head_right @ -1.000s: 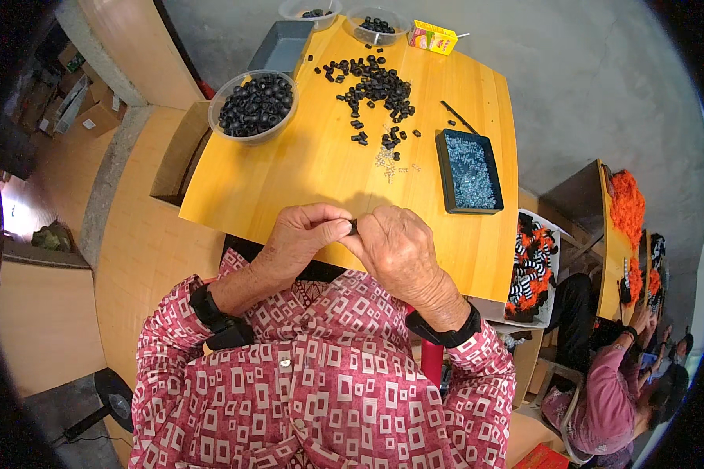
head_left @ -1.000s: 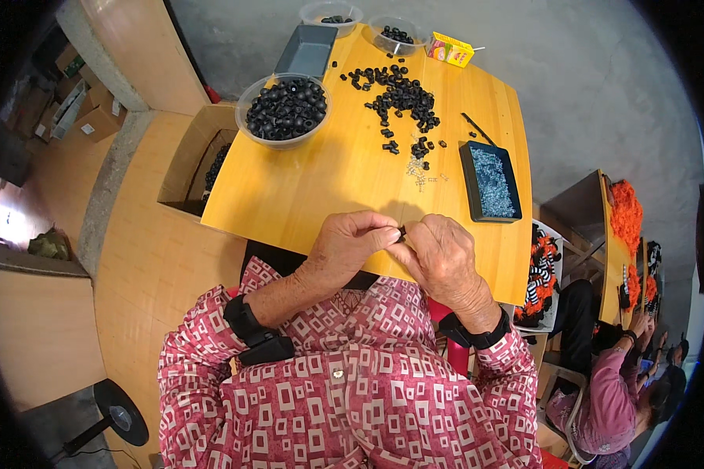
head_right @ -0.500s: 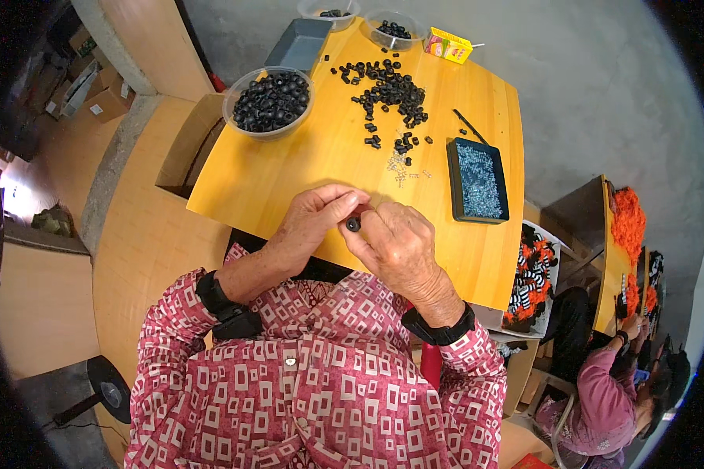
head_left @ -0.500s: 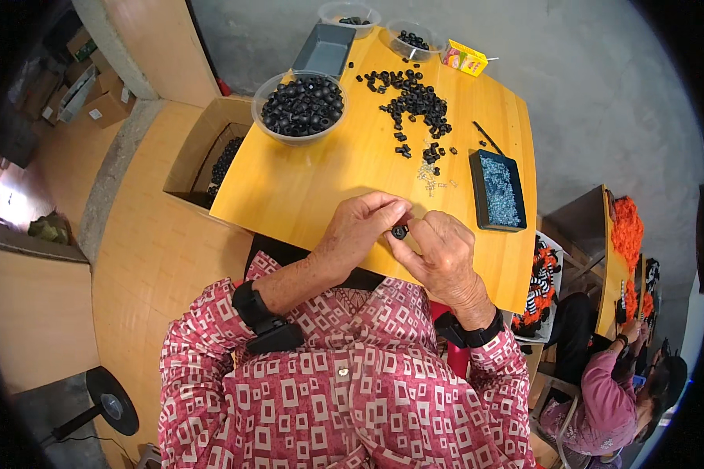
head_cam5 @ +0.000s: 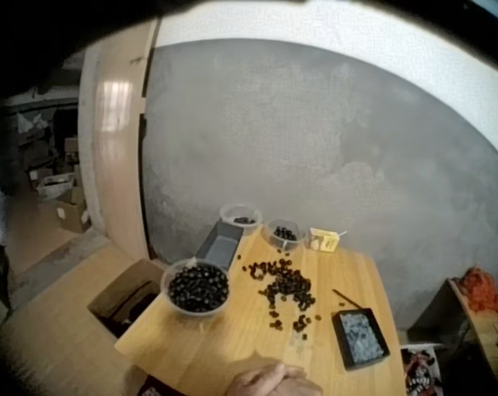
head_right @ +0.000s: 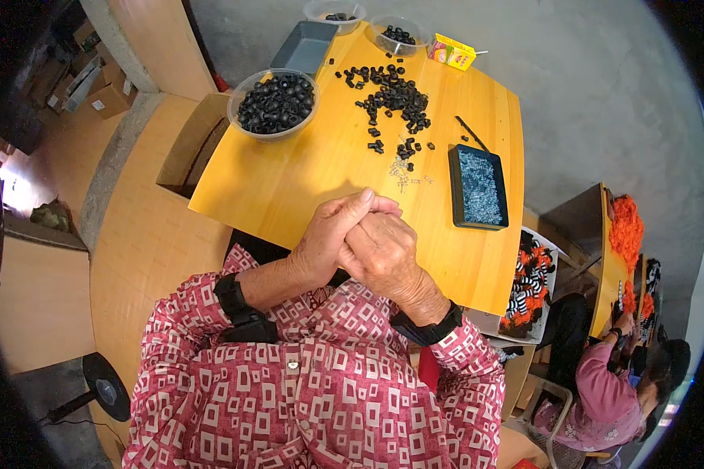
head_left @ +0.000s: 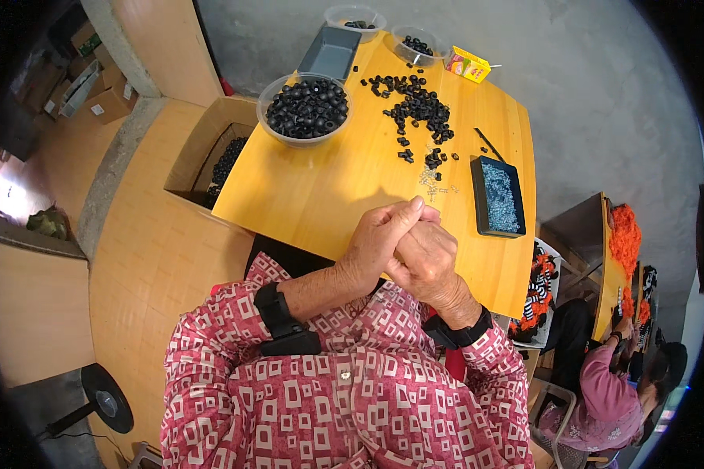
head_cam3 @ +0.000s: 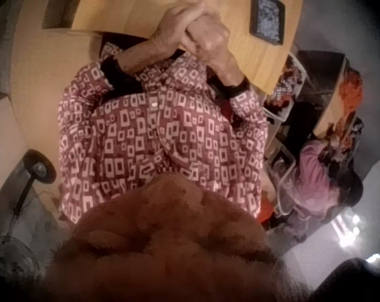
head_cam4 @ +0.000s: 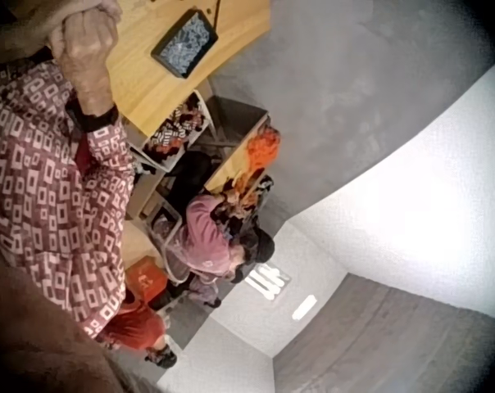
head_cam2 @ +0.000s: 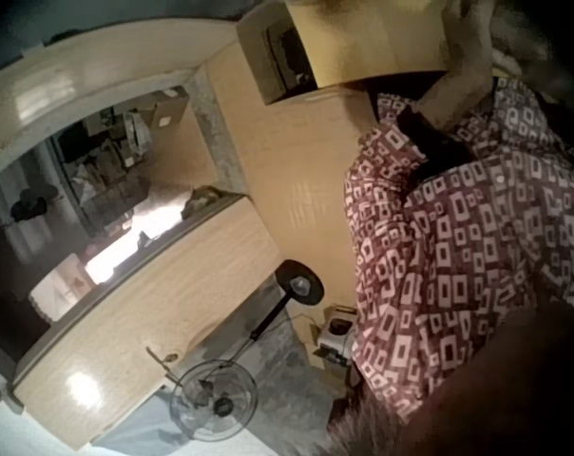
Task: The person assembles small black plastic parts by fitting them together by hand, then sorts and picks up small pins and components from the table.
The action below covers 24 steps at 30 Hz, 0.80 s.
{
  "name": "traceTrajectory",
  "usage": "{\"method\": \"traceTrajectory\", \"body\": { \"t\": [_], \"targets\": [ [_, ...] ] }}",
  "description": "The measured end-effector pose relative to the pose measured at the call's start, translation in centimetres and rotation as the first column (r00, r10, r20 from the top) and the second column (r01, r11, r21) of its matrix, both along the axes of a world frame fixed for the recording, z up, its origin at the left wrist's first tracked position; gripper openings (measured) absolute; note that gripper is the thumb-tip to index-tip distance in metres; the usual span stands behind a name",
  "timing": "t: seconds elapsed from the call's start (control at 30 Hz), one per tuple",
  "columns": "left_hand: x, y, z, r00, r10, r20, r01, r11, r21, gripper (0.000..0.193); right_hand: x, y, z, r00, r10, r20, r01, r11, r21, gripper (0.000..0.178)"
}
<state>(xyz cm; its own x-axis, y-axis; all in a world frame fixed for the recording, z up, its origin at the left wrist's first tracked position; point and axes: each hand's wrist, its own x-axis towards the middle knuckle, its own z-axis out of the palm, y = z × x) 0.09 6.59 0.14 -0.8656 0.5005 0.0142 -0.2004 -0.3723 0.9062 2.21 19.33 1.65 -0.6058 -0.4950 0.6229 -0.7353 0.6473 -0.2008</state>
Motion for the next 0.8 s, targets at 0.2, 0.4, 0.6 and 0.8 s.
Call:
{"method": "traceTrajectory", "body": {
  "t": [0.2,0.4,0.6,0.8],
  "targets": [
    [-0.6,-0.7,1.2,0.998,0.052,-0.030,-0.050,0.997,0.057,0.048,0.0,0.1,1.3,0.993,-0.113,0.043,0.115,0.992,-0.051,0.022],
    [-0.8,-3.1,0.9,0.994,0.020,0.108,-0.025,0.999,0.047,0.037,-0.3,1.7,2.3,0.983,-0.166,-0.073,0.161,0.984,-0.070,0.022],
    [-0.4,-3.6,-0.3,0.999,0.026,0.026,-0.026,1.000,0.010,0.024,-0.5,1.5,2.4,0.987,-0.146,-0.063,0.147,0.989,0.016,0.024],
    [-0.8,-4.6,-0.9,0.998,0.048,-0.035,-0.050,0.998,-0.050,0.023,-0.2,0.6,2.8,0.995,-0.056,-0.079,0.067,0.989,0.135,0.026]
  ]
}}
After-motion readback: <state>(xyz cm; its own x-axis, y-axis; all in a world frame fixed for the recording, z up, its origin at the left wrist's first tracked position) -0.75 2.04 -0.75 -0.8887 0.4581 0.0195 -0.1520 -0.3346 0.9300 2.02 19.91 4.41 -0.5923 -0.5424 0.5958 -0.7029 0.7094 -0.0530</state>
